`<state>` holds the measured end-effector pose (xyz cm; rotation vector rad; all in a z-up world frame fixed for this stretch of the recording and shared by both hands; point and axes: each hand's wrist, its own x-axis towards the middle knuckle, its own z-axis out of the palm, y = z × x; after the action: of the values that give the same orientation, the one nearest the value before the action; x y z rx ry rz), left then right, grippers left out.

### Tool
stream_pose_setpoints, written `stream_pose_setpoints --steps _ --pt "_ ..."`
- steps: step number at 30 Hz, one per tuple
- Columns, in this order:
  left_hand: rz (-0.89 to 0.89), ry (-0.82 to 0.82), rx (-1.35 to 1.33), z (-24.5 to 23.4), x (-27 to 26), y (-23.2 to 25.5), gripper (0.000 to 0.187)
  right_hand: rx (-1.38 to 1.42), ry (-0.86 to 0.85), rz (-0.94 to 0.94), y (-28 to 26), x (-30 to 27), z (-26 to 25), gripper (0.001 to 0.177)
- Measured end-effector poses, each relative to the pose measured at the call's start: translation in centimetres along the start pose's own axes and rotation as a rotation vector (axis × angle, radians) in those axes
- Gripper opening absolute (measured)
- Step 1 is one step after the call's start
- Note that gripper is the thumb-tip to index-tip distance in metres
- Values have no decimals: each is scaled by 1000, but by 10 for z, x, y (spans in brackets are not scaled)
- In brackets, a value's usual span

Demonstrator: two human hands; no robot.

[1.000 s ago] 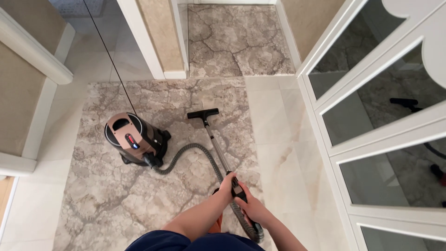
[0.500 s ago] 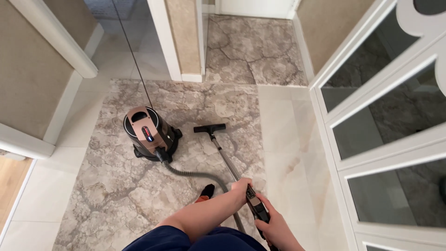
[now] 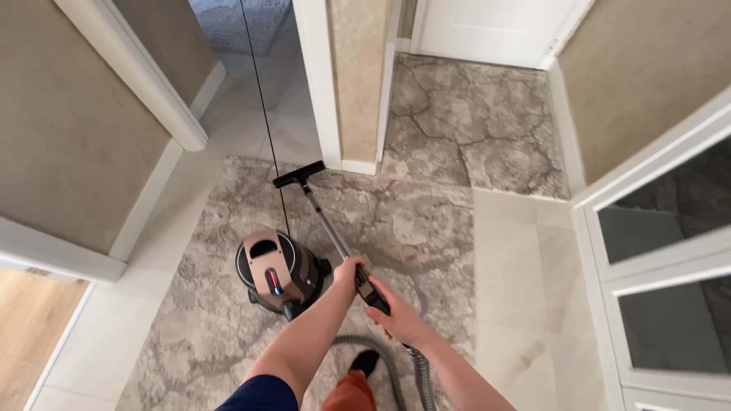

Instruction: Vacuuming the floor and rugs in a hallway and entrance area.

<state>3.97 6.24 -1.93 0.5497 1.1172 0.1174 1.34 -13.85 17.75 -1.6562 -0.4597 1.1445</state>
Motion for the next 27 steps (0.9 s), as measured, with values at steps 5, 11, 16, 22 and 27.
stream_pose_setpoints --steps 5,11,16,22,27 --pt "33 14 108 -21 123 55 23 -213 -41 -21 55 125 -7 61" --pt "22 65 440 -28 129 34 51 -507 37 165 59 132 -9 59" --pt "-182 -9 423 5 108 -7 89 -660 -1 377 45 74 -42 62" --pt "-370 -346 573 42 65 -72 60 -671 189 469 3 -23 -71 56" --pt "-436 -294 698 54 2 -131 43 -704 321 481 32 -111 -63 51"
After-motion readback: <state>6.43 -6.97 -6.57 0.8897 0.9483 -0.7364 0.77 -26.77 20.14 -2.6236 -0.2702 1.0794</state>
